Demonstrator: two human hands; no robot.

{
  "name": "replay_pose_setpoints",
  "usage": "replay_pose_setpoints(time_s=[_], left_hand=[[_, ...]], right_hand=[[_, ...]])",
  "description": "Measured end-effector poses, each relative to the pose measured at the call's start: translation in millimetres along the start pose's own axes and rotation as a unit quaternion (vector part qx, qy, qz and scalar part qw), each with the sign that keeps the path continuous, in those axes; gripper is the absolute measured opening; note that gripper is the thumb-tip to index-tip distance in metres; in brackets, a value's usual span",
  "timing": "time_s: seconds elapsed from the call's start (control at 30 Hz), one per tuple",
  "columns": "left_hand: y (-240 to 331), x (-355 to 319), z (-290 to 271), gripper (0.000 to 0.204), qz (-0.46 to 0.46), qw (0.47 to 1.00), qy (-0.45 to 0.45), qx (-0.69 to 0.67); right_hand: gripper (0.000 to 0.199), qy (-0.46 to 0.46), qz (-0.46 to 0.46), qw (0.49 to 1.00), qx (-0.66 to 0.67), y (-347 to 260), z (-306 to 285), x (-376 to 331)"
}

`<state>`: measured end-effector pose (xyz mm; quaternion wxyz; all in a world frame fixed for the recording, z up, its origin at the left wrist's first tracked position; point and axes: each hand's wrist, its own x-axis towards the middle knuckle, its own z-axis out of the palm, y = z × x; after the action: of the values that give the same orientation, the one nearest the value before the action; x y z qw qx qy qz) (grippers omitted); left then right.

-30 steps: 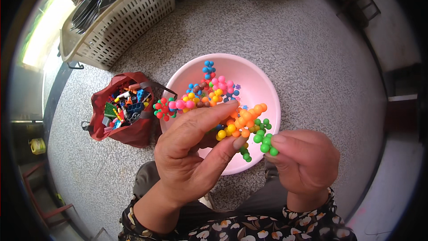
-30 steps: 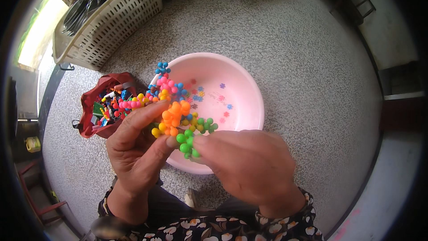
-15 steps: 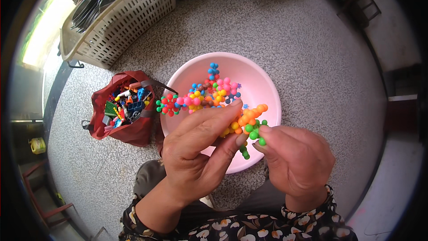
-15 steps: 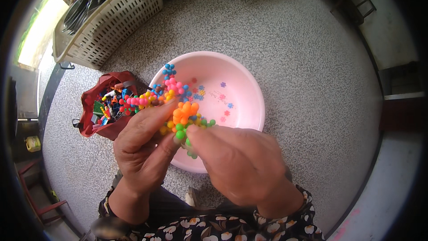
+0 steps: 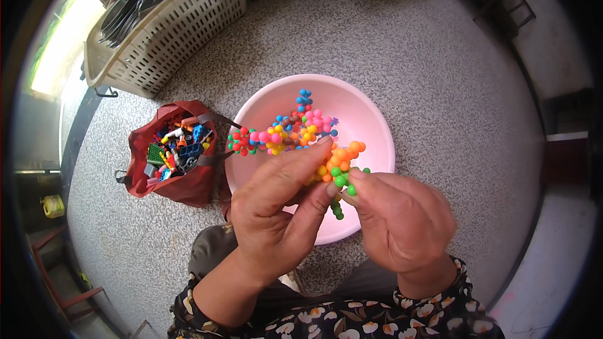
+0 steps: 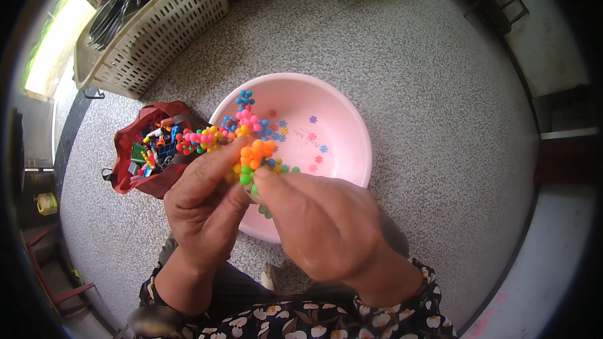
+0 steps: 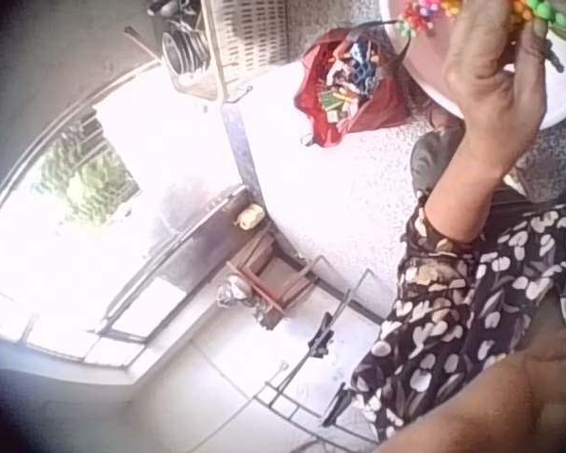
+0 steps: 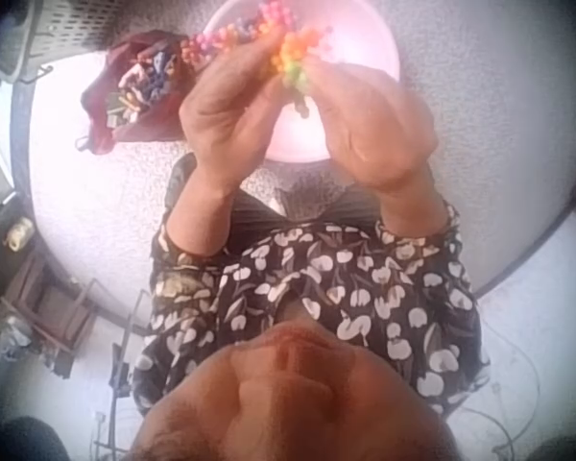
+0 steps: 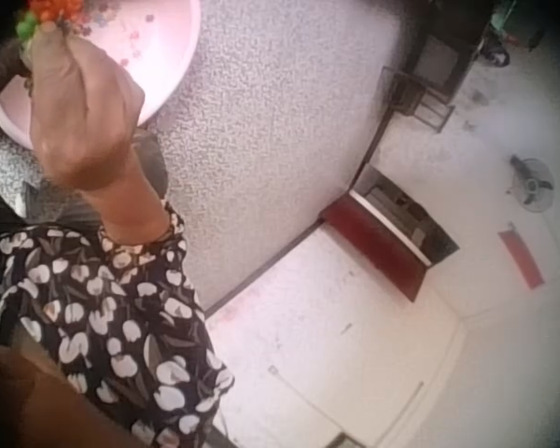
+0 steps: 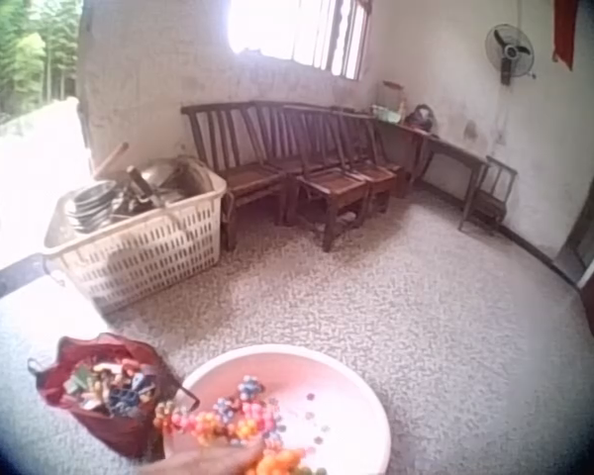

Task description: Connecting snowflake-shaped plastic building blocks to form a complex structure.

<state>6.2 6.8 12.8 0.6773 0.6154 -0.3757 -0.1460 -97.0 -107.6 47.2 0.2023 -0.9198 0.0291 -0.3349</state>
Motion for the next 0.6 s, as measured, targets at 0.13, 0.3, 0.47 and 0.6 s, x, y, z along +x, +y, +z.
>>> replay_pose_setpoints(time_s=[0.13,0.3,0.47,0.6], left_hand=[[-7,-2,-1,0.040,-0.069,0.990,0.002,-0.124],[8,5,-4,0.041,-0.260,0.913,0.011,-0.315],[3,2,-11,0.042,-0.349,0.855,-0.001,-0.385],[7,6,-12,0.040,-0.350,0.839,-0.031,-0.416]], right_hand=[[0.025,-0.026,0.079,0.994,0.075,-2,-1,7],[0.022,0.076,0.362,0.793,0.484,19,-13,3],[0.029,0.166,0.490,0.598,0.612,30,-6,18],[0.031,0.153,0.507,0.584,0.616,32,-5,17]])
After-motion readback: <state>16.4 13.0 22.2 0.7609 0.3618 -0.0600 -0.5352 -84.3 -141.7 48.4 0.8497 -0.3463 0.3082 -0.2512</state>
